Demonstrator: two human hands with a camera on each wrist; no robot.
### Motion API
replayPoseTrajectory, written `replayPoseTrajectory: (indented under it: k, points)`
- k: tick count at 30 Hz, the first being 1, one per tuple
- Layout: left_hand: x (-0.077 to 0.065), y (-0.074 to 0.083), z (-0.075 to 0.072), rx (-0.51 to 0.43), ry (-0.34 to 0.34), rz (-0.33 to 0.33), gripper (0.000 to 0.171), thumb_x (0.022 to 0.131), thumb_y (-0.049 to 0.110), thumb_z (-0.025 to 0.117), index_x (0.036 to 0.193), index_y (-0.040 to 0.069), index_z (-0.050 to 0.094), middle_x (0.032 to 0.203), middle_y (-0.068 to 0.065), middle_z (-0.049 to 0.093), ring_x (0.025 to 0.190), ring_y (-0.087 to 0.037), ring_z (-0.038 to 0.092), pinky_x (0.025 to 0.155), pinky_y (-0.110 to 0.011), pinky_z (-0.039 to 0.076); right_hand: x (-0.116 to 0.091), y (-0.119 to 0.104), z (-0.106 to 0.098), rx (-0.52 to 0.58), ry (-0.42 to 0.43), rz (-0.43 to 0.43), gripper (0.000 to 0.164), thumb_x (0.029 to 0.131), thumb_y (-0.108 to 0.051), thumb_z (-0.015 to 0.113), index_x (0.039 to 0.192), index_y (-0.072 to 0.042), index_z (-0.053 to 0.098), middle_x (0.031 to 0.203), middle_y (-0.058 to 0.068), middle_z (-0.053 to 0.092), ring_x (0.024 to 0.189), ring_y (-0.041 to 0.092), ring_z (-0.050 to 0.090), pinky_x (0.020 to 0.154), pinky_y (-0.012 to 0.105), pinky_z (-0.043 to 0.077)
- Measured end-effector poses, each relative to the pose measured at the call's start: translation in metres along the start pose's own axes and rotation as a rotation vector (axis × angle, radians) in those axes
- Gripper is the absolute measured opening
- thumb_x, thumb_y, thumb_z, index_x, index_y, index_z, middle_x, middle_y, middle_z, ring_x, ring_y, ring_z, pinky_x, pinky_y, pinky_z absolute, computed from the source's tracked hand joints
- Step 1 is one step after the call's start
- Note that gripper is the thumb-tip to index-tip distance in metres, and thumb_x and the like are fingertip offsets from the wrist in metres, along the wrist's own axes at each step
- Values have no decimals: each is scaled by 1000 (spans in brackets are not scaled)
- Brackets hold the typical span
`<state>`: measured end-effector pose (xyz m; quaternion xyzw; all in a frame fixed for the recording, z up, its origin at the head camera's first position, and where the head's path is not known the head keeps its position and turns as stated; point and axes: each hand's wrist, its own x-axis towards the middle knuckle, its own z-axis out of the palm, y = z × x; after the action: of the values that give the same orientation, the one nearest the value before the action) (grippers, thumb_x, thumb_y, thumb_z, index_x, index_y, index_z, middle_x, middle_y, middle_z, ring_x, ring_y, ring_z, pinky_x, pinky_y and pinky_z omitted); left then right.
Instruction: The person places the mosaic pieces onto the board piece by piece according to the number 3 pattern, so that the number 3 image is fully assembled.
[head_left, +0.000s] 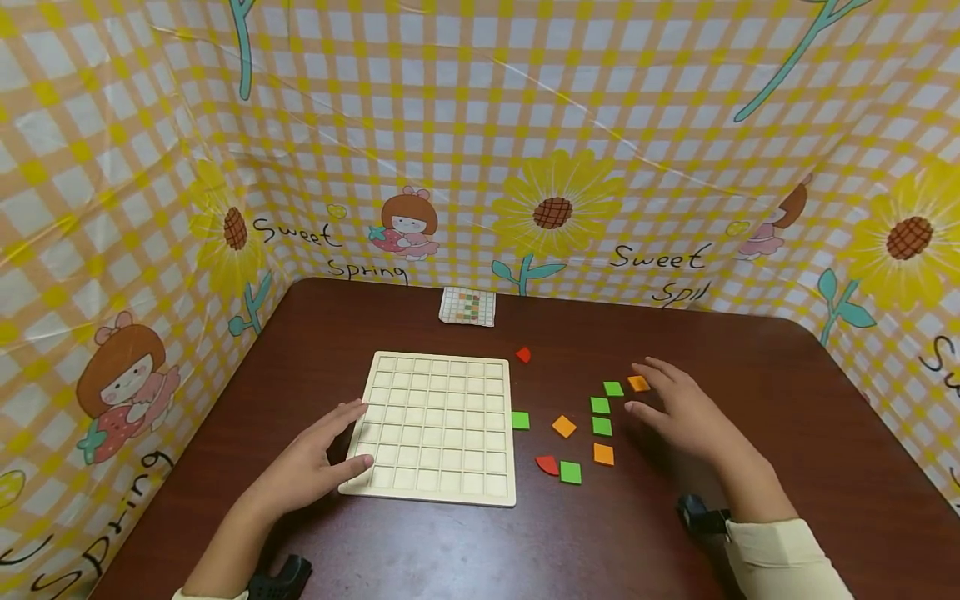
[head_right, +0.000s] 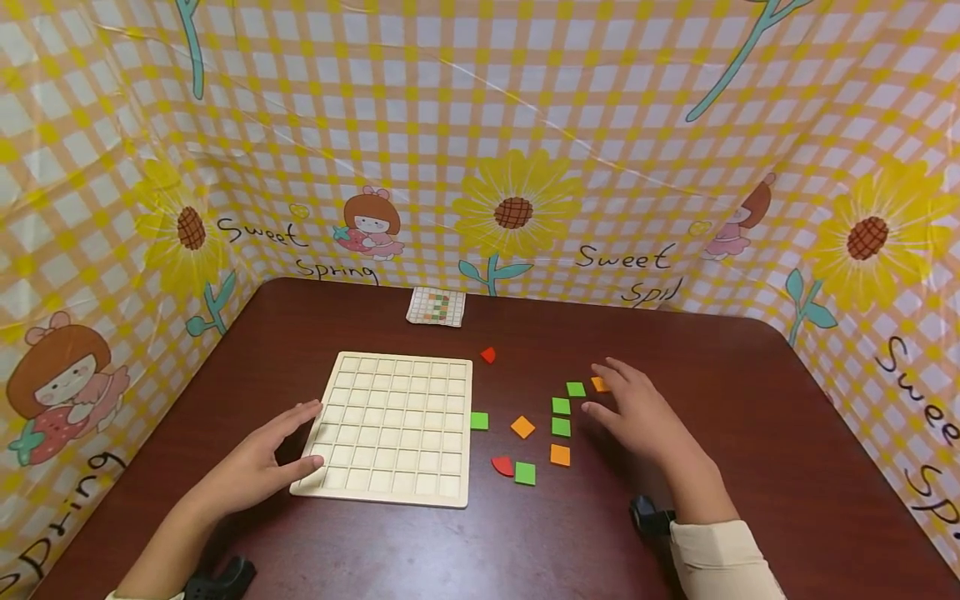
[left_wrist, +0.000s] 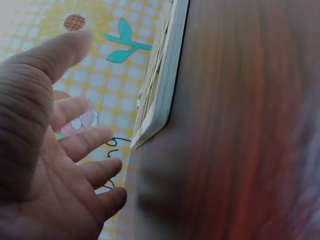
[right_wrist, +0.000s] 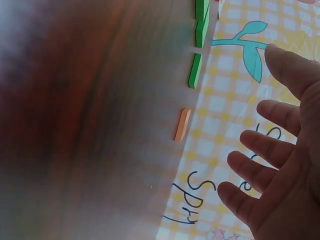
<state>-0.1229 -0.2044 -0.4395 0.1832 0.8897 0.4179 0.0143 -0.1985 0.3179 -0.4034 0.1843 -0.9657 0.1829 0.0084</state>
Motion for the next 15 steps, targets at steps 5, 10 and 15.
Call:
replayPoseTrajectory:
  k: [5, 10, 15]
  points:
    - [-1, -5, 4, -22, -19, -23, 75, 89, 37, 75, 149, 4, 43, 153, -17, 40, 144, -41, 29, 110, -64, 28, 9, 9, -2, 28, -9, -7, 62, 96, -24, 68, 143, 8, 44, 145, 33, 37, 132, 53, 36, 103, 69, 32]
    - [-2, -9, 5, -34, -25, -18, 72, 89, 35, 76, 148, 6, 46, 152, -14, 43, 141, -38, 35, 109, -61, 32, 14, 18, -2, 65, -34, 11, 56, 96, -21, 67, 141, 6, 48, 140, 28, 45, 127, 48, 43, 101, 67, 36]
    - [-2, -11, 6, -45, -34, -2, 65, 88, 33, 77, 143, 7, 53, 149, -10, 47, 142, -37, 35, 112, -62, 25, 18, 29, 1, 71, -81, 12, 53, 96, -19, 67, 139, 6, 49, 138, 30, 48, 127, 49, 44, 101, 67, 35]
